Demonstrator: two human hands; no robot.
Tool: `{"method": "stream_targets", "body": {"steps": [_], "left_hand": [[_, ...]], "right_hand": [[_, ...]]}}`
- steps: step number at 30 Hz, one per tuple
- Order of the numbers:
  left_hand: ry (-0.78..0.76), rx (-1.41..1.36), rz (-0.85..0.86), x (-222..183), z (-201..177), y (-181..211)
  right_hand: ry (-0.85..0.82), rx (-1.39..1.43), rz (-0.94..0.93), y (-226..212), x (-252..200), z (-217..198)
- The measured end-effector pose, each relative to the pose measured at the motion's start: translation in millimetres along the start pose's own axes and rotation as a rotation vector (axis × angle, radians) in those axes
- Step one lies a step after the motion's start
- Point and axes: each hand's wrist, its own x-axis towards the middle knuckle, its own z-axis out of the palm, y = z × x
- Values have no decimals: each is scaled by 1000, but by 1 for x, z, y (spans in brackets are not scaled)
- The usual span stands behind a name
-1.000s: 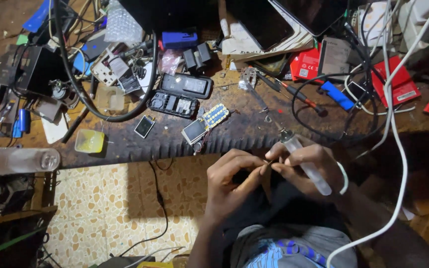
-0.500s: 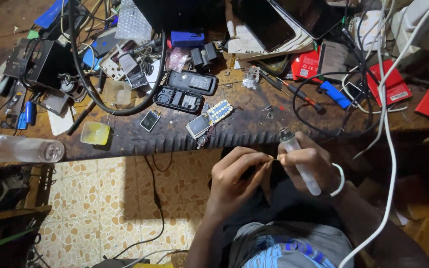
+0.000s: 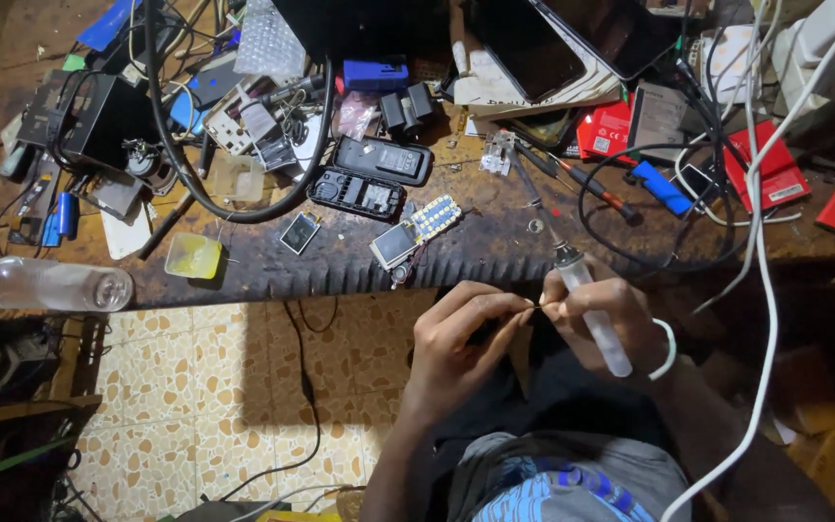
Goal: The person is soldering a connector onto a mobile phone circuit board using a soldering iron.
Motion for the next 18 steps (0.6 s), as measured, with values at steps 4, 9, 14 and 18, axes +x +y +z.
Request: {"method": "stream_targets", "body": {"steps": [4, 9, 14, 18], "left_hand": [[-19, 49, 27, 3, 1, -15], [-98, 368, 163, 9, -1, -46], [-85, 543, 236, 26, 1, -81], [-130, 636, 246, 41, 0, -89]], "right_hand": [[-9, -81, -71, 12, 0, 4], [-93, -169, -10, 42, -13, -1], [-38, -365, 17, 57, -12, -10], [-23, -351, 48, 56, -22, -30]]}}
